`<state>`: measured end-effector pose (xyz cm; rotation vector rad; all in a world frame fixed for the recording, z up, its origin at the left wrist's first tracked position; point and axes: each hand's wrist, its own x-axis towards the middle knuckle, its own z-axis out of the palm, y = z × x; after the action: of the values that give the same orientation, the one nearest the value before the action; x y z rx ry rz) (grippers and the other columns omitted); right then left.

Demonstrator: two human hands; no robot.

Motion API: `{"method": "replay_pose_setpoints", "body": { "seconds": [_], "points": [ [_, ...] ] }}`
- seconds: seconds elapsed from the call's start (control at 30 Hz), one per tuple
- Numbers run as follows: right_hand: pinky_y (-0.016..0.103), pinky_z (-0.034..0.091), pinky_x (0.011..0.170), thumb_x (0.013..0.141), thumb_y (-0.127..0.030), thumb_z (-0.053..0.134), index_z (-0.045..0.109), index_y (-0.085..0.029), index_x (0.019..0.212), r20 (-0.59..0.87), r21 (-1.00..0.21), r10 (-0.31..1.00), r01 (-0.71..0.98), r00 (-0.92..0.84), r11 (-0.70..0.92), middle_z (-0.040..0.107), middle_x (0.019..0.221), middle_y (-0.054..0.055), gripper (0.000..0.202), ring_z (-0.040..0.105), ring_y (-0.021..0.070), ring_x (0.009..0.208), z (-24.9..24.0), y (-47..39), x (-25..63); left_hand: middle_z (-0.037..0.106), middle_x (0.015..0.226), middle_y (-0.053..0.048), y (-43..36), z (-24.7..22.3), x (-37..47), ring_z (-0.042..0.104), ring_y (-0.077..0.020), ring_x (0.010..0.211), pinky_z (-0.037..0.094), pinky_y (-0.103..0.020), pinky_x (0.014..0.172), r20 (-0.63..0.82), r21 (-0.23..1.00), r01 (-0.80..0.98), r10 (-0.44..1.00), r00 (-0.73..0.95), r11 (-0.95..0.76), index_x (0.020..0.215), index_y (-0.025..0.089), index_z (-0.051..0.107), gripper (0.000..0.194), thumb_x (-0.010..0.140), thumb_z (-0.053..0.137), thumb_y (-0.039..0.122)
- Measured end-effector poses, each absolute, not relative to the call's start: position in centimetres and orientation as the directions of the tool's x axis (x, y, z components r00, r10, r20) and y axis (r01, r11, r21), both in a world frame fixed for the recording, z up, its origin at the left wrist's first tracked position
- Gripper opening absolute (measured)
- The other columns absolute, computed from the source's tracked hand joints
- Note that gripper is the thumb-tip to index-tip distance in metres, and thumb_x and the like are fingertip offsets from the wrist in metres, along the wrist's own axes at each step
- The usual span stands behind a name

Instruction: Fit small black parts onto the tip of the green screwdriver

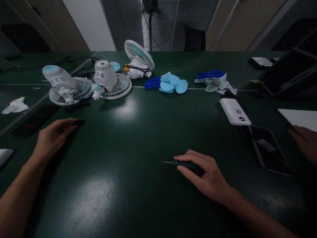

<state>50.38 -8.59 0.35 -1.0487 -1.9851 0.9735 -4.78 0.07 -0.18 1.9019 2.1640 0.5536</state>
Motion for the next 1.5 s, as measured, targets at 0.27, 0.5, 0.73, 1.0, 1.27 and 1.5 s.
{"method": "replay_pose_setpoints", "body": {
  "seconds": [0.27,0.5,0.73,1.0,1.27,1.5],
  "points": [
    [0.03,0.056,0.068,0.101,-0.023,0.064,0.07,-0.022,0.125,0.208,-0.851,0.869,0.355,-0.449,0.388,0.073,0.097,0.006,0.025,0.07,0.0181,0.081,0.6,-8.6,50.4,0.066,0.131,-0.008,-0.2,0.9,-5.6,0.066,-0.028,0.112,0.049,-0.036,0.094,0.016,0.294,0.924,0.966,-0.26,0.244,0.122,0.018,0.07,0.053,0.087,0.063,0.057],
    [0.029,0.055,0.069,0.1,-0.021,0.065,0.07,-0.022,0.125,0.207,-0.855,0.867,0.347,-0.453,0.385,0.072,0.098,0.005,0.025,0.069,0.0176,0.082,0.3,-8.6,50.5,0.068,0.124,-0.004,-0.5,1.0,-5.9,0.066,-0.0234,0.106,0.049,-0.031,0.092,0.042,0.241,0.953,0.979,-0.198,0.182,0.11,0.019,0.072,0.041,0.087,0.062,0.052],
    [0.03,0.055,0.067,0.101,-0.022,0.064,0.07,-0.022,0.124,0.205,-0.847,0.871,0.365,-0.446,0.386,0.073,0.096,0.005,0.024,0.069,0.0177,0.08,0.4,-8.6,50.4,0.071,0.109,0.001,-0.8,1.6,-3.4,0.062,-0.0159,0.078,0.046,-0.023,0.063,0.174,0.406,0.856,0.892,-0.417,0.32,0.127,0.023,0.068,0.056,0.087,0.063,0.062],
    [0.03,0.055,0.068,0.1,-0.021,0.065,0.07,-0.022,0.124,0.202,-0.849,0.87,0.363,-0.45,0.385,0.072,0.097,0.005,0.024,0.07,0.0181,0.081,0.2,-8.6,50.5,0.068,0.117,0.002,0.5,0.8,-1.3,0.063,-0.0171,0.094,0.051,-0.028,0.089,0.288,0.284,0.957,0.946,-0.149,0.064,0.122,0.02,0.068,0.049,0.094,0.057,0.059],
    [0.03,0.055,0.068,0.1,-0.023,0.065,0.07,-0.022,0.125,0.205,-0.84,0.868,0.373,-0.453,0.393,0.073,0.097,0.005,0.025,0.07,0.0183,0.081,0.3,-8.6,50.5,0.066,0.119,-0.002,0.5,0.8,-1.2,0.063,-0.0174,0.096,0.052,-0.03,0.092,0.374,0.249,0.969,0.923,-0.086,-0.01,0.121,0.016,0.068,0.046,0.097,0.056,0.054],
    [0.03,0.053,0.068,0.101,-0.022,0.064,0.07,-0.022,0.123,0.202,-0.836,0.871,0.383,-0.449,0.392,0.071,0.095,0.004,0.024,0.069,0.0176,0.079,0.4,-8.7,50.4,0.068,0.112,0.0,0.5,0.6,-1.4,0.063,-0.0183,0.095,0.049,-0.027,0.085,0.237,0.313,0.942,0.95,-0.205,0.125,0.126,0.019,0.068,0.05,0.093,0.06,0.056]
  ]
}}
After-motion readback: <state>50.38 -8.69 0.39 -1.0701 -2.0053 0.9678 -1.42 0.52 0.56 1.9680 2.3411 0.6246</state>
